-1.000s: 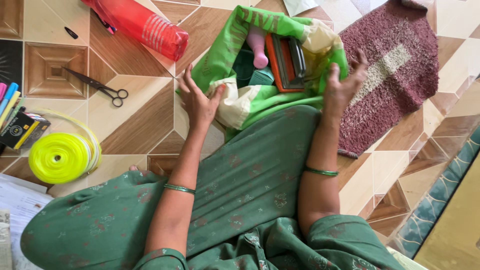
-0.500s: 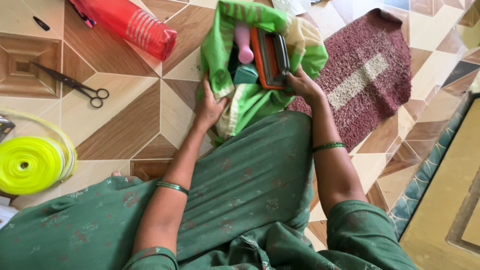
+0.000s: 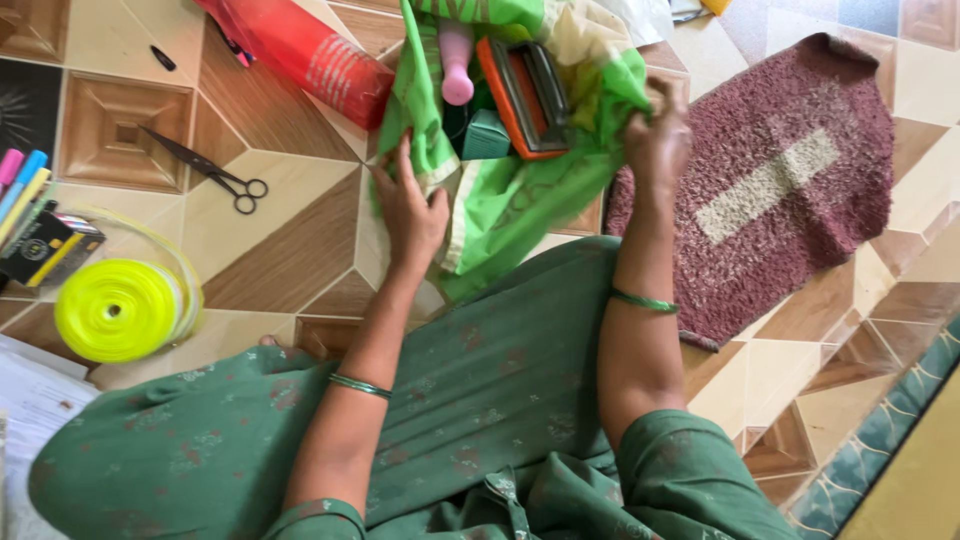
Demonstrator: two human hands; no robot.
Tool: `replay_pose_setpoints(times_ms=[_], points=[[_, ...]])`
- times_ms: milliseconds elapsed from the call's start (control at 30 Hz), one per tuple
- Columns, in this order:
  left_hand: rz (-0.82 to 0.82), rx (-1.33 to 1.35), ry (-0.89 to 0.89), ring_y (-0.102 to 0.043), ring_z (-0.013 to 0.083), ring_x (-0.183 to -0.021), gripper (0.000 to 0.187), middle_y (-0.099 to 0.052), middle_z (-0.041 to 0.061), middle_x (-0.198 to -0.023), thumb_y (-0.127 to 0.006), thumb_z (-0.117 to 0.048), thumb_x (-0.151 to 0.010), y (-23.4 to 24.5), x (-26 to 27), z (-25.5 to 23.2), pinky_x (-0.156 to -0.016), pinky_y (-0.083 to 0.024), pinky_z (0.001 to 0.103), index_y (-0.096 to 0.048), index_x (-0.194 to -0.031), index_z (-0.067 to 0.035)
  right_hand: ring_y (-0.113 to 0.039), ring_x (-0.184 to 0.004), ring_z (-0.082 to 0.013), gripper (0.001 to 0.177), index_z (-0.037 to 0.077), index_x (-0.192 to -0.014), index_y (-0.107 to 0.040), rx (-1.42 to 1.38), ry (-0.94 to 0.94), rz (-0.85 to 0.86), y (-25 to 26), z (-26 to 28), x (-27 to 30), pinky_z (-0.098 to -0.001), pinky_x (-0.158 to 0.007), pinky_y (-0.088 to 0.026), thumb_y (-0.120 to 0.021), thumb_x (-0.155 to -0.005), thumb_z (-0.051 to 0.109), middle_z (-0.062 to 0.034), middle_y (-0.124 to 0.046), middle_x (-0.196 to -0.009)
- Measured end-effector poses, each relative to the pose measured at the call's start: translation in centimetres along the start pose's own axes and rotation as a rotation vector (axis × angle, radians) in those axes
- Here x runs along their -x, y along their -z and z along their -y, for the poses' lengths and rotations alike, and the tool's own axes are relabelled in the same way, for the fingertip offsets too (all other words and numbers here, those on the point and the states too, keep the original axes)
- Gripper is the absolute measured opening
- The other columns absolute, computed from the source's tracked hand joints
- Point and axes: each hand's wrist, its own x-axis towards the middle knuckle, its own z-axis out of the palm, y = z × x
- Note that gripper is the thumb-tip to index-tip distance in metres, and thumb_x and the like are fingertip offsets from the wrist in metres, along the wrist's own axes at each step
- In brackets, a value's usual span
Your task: The person sits on the floor and packs various items into a green reusable bag. They place a small plastic bag containing bottles and a pen, a plastic lid, a small box, a roll of tape, a plastic cup, and a red bottle into the bag.
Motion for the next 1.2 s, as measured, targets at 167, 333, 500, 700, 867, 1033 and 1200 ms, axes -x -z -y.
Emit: replay_pose_setpoints(times_ms=[167, 333, 500, 700, 867, 1033, 1200], points=[[0.190, -0.516, 0.102, -0.043, 0.0418, -0.129, 0.075, -0.042, 0.018, -0.144, -0.080, -0.031, -0.079, 5.1, -1.5, -4.7, -0.103, -0.032, 0.068, -0.047, -0.147, -0.030, -0.053, -0.050, -0.0117, 0.043, 0.008, -0.135, -0.055, -0.598, -0.068, -0.190, 3.8, 0.7, 0.0, -0.0230, -0.038, -0.038, -0.052, -0.094, -0.007, -0.0158, -0.077, -0.081], [-0.011, -0.644, -0.128, -0.043, 0.0355, -0.133, 0.062, -0.042, 0.016, -0.151, -0.080, -0.033, -0.075, 6.7, -1.7, -8.8, -0.106, -0.033, 0.064, -0.062, -0.134, -0.029, -0.075, -0.067, -0.0134, 0.043, 0.006, -0.136, -0.054, -0.711, 0.020, -0.336, 2.9, 1.5, -0.9, -0.0252, -0.048, -0.058, -0.054, -0.096, -0.010, -0.0192, -0.078, -0.093], [0.371, -0.471, -0.254, -0.053, 0.0346, -0.127, 0.050, -0.048, 0.017, -0.141, -0.071, -0.035, -0.095, 1.4, -2.3, -11.6, -0.110, -0.034, 0.060, -0.057, -0.143, -0.028, -0.071, -0.078, -0.0223, 0.067, 0.009, -0.155, -0.029, -0.411, -0.159, -0.066, 2.8, -0.4, 0.2, -0.0355, -0.065, -0.061, -0.067, -0.100, 0.005, -0.0260, -0.069, -0.112], [0.275, -0.448, -0.359, -0.056, 0.0372, -0.119, 0.055, -0.045, 0.023, -0.139, -0.076, -0.033, -0.089, -2.5, -1.6, -11.6, -0.105, -0.037, 0.057, -0.058, -0.140, -0.026, -0.057, -0.132, -0.0401, 0.132, 0.004, -0.155, 0.022, -0.416, 0.051, 0.491, 2.2, -3.7, 3.2, -0.0486, -0.104, -0.049, -0.093, -0.089, 0.011, -0.0349, -0.039, -0.157], [0.267, -0.436, -0.394, -0.058, 0.0352, -0.114, 0.057, -0.044, 0.019, -0.139, -0.079, -0.022, -0.083, -2.8, -0.9, -11.6, -0.099, -0.044, 0.048, -0.061, -0.138, -0.024, -0.069, -0.116, -0.0400, 0.111, 0.017, -0.162, 0.004, -0.873, -0.115, 0.394, 3.0, -1.4, 2.8, -0.0516, -0.094, -0.059, -0.066, -0.079, -0.004, -0.0253, -0.049, -0.148], [0.423, -0.347, -0.347, -0.062, 0.0393, -0.094, 0.061, -0.055, 0.021, -0.121, -0.071, -0.011, -0.086, -4.6, -0.5, -11.3, -0.083, -0.051, 0.051, -0.059, -0.144, -0.019, -0.064, -0.100, -0.0352, 0.067, 0.011, -0.156, -0.032, -1.410, -0.142, -0.311, 6.0, -1.3, 1.8, -0.0504, -0.089, -0.064, -0.053, -0.093, 0.002, -0.0246, -0.059, -0.116], [0.710, -0.331, -0.500, -0.070, 0.0340, -0.096, 0.039, -0.068, 0.014, -0.101, -0.063, -0.010, -0.089, -6.7, 0.8, -11.1, -0.088, -0.052, 0.053, -0.068, -0.127, -0.018, -0.064, -0.102, -0.0248, 0.064, 0.015, -0.152, -0.035, -1.230, -0.325, -0.440, 6.0, -2.3, 1.9, -0.0373, -0.091, -0.063, -0.060, -0.095, 0.000, -0.0170, -0.060, -0.116]])
